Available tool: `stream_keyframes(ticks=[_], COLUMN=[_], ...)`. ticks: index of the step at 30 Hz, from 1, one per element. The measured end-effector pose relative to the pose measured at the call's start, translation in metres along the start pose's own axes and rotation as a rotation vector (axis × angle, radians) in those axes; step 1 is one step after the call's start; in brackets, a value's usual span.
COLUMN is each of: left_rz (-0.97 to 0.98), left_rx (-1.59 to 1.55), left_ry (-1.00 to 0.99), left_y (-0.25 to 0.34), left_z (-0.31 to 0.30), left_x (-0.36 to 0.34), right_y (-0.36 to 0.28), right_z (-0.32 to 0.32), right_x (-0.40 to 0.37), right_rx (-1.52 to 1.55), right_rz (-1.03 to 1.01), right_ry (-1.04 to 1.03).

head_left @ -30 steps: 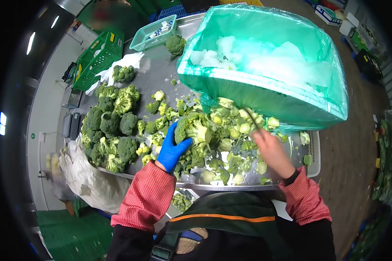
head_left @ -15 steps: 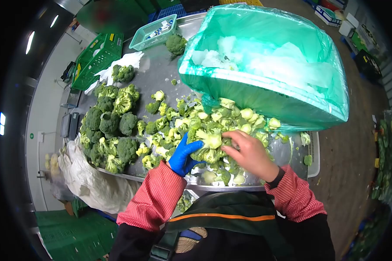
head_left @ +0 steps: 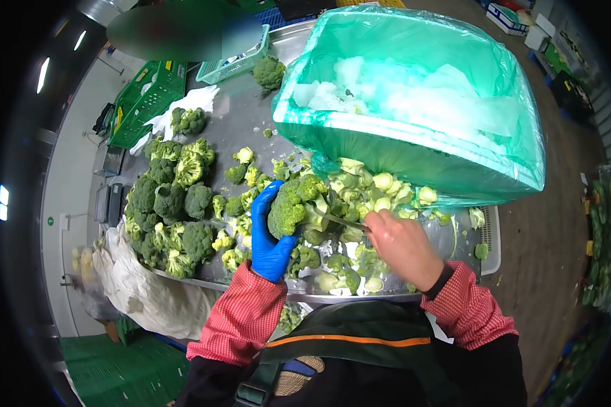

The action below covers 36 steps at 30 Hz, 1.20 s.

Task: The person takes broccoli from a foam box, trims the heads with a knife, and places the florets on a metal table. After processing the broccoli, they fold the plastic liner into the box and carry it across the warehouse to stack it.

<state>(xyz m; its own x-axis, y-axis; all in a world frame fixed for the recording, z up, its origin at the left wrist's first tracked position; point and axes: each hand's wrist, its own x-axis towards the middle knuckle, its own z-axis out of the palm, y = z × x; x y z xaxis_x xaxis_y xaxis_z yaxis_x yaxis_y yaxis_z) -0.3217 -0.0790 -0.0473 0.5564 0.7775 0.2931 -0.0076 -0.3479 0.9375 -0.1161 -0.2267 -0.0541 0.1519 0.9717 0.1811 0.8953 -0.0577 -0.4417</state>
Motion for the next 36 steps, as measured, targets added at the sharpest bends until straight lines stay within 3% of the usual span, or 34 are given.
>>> stream_keyframes(ticks=[3, 6, 7, 10, 15, 18, 21, 24, 28, 30, 31, 34, 35, 36], left_rz=[-0.048, 0.024, -0.153, -0.439, -0.587, -0.600, -0.630, -0.631, -0.681, -0.817, -0.694, -0.304, -0.238, -0.170], left_rx=[-0.115, 0.085, -0.065, -0.556, -0.915, -1.102, -1.042, -0.920, -0.859, -1.053, -0.954, -0.543, -0.392, -0.242], left_ry=[0.126, 0.022, 0.120, 0.233, 0.250, 0.274, 0.168, 0.164, 0.215, 0.233, 0.252, 0.308, 0.276, 0.240], left_y=[0.008, 0.005, -0.003, -0.010, -0.027, -0.023, -0.017, -0.018, -0.013, -0.015, -0.012, -0.019, -0.022, -0.018], left_z=[-0.008, -0.031, -0.028, -0.028, -0.038, -0.030, -0.024, -0.024, -0.048, -0.058, -0.055, -0.053, -0.058, -0.060], left_x=[-0.001, 0.005, -0.002, -0.007, -0.020, -0.023, -0.029, -0.029, -0.025, -0.027, -0.028, -0.035, -0.036, -0.033], right_y=[0.042, 0.026, 0.016, 0.002, -0.026, -0.037, -0.049, -0.055, -0.049, -0.057, -0.059, -0.056, -0.053, -0.055], right_z=[0.034, 0.023, 0.017, 0.009, 0.006, 0.033, 0.016, 0.040, 0.033, 0.038, 0.039, 0.038, 0.041, 0.039], right_x=[-0.019, -0.019, -0.012, 0.003, 0.009, 0.018, 0.031, 0.035, 0.040, 0.040, 0.038, 0.030, 0.027, 0.027], right_rx=[0.033, 0.231, 0.274, 0.310, 0.440, 1.121, 1.434, 1.410, 1.485, 1.028, 0.794, 0.453, 0.533, 0.880], right_rz=[0.088, 0.198, 0.186, 0.163, 0.119, 0.346, 0.512, 0.512, 0.509, 0.281, 0.176, 0.048, 0.084, 0.261], right_ry=[-0.022, -0.058, -0.032, -0.002, -0.052, -0.101, -0.306, -0.156, -0.311, -0.107, -0.006, -0.071, -0.140, -0.284])
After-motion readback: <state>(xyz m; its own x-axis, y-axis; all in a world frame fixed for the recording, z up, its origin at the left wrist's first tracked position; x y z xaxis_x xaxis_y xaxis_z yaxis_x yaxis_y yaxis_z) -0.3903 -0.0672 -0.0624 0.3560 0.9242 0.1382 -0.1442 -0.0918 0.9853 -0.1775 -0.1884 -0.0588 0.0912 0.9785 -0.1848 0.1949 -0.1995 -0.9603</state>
